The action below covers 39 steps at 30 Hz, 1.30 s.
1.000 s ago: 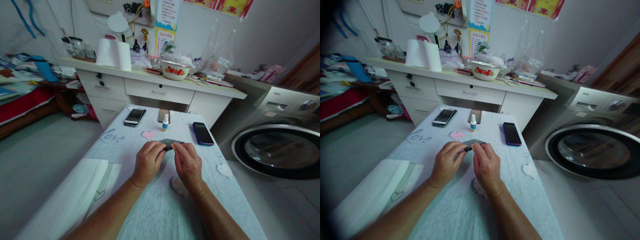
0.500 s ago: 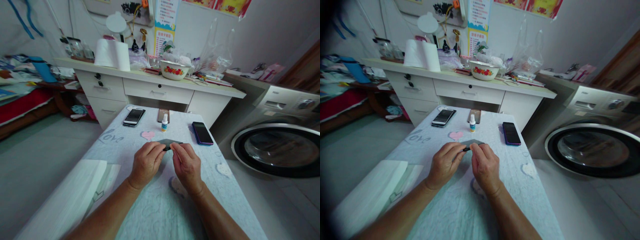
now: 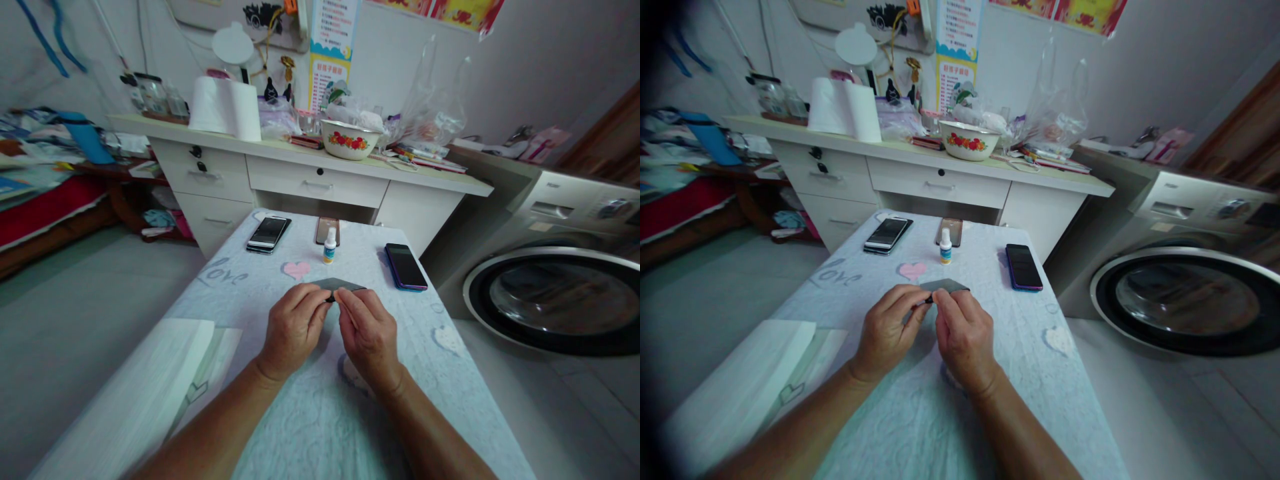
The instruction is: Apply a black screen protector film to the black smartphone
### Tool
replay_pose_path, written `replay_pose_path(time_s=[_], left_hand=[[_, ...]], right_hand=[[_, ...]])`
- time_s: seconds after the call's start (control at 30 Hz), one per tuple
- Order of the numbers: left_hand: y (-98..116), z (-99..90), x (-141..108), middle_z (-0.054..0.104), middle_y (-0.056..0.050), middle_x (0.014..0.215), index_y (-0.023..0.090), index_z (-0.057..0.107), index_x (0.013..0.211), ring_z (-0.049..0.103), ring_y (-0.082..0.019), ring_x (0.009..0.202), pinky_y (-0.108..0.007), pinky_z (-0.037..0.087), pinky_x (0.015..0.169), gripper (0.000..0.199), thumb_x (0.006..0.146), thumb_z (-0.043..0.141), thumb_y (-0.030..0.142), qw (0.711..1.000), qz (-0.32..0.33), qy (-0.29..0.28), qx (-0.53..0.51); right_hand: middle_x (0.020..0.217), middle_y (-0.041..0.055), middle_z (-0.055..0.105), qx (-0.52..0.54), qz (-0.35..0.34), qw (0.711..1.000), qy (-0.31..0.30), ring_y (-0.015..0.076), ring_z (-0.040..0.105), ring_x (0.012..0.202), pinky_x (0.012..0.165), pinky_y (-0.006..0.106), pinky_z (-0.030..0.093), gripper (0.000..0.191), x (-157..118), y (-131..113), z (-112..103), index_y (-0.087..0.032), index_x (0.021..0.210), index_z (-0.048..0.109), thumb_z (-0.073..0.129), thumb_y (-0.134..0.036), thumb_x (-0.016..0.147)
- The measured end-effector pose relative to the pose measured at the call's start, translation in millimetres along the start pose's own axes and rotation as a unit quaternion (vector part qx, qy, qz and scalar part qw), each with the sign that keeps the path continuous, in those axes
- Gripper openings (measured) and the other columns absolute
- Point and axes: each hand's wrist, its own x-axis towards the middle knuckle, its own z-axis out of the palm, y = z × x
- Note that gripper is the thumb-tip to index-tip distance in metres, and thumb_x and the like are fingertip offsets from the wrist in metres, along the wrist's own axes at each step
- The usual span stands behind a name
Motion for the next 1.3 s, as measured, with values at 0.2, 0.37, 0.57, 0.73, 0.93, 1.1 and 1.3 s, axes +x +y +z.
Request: replay_pose_path(time_s=[0.2, 0.37, 0.57, 0.73, 0.93, 1.1, 1.3], left_hand=[[1, 0.9, 1, 0.064, -0.006, 0.094, 0.017, 0.061, 0.1, 0.061, -0.016, 0.09, -0.028, 0.051, 0.08, 0.013, 0.09, 0.052, 0.017, 1.0, -0.001, -0.005, -0.005], [1, 0.6, 1, 0.064, -0.005, 0.095, 0.017, 0.061, 0.1, 0.061, -0.015, 0.09, -0.027, 0.051, 0.08, 0.014, 0.089, 0.053, 0.016, 1.0, -0.013, -0.006, -0.008], [0, 0.4, 0, 0.063, -0.005, 0.096, 0.017, 0.061, 0.102, 0.062, -0.016, 0.091, -0.029, 0.052, 0.082, 0.015, 0.089, 0.054, 0.018, 1.0, -0.026, 0.009, -0.009], [1, -1.0, 1, 0.064, -0.005, 0.097, 0.017, 0.062, 0.1, 0.061, -0.015, 0.092, -0.028, 0.052, 0.082, 0.014, 0.09, 0.054, 0.019, 0.999, -0.031, 0.009, -0.005], [0, -0.8, 1, 0.064, -0.005, 0.098, 0.018, 0.061, 0.101, 0.061, -0.016, 0.094, -0.028, 0.051, 0.084, 0.014, 0.09, 0.052, 0.019, 0.999, -0.034, 0.015, 0.005], [2, 1.8, 0, 0.063, -0.005, 0.098, 0.018, 0.06, 0.102, 0.061, -0.016, 0.095, -0.027, 0.05, 0.085, 0.015, 0.09, 0.051, 0.018, 0.999, -0.027, 0.012, 0.024], [9, 4.9, 2, 0.064, -0.005, 0.098, 0.017, 0.059, 0.103, 0.061, -0.017, 0.092, -0.029, 0.05, 0.082, 0.015, 0.091, 0.049, 0.019, 0.998, -0.013, -0.001, 0.066]], right_hand=[[0.088, 0.0057, 0.061, 0.001, -0.021, 1.0, -0.013, 0.0147, 0.058, 0.078, 0.068, 0.026, 0.051, 0.033, -2, -4, 4, -0.018, 0.12, 0.059, 0.051, -0.01, 0.09], [0.092, 0.0057, 0.061, 0.004, -0.006, 1.0, -0.009, 0.0142, 0.059, 0.081, 0.071, 0.026, 0.051, 0.032, -1, 3, -2, -0.02, 0.119, 0.061, 0.05, -0.01, 0.09], [0.088, 0.004, 0.06, -0.019, 0.024, 0.999, 0.012, 0.0128, 0.059, 0.078, 0.073, 0.025, 0.051, 0.029, 1, 18, -10, -0.021, 0.114, 0.064, 0.052, -0.011, 0.089], [0.088, 0.0038, 0.06, -0.03, 0.034, 0.999, 0.022, 0.0128, 0.059, 0.078, 0.074, 0.024, 0.051, 0.028, 2, 21, -10, -0.021, 0.113, 0.064, 0.053, -0.011, 0.089], [0.087, 0.0037, 0.06, -0.035, 0.027, 0.999, 0.026, 0.0128, 0.059, 0.077, 0.072, 0.024, 0.05, 0.026, 2, 16, -7, -0.021, 0.112, 0.064, 0.051, -0.013, 0.09], [0.087, 0.0039, 0.06, -0.03, 0.029, 0.999, 0.023, 0.0127, 0.059, 0.077, 0.073, 0.025, 0.05, 0.026, 2, 17, -7, -0.019, 0.112, 0.064, 0.051, -0.012, 0.091], [0.087, 0.0039, 0.06, -0.037, 0.03, 0.998, 0.032, 0.0128, 0.059, 0.078, 0.073, 0.024, 0.05, 0.025, 2, 20, -9, -0.019, 0.111, 0.064, 0.052, -0.013, 0.09]])
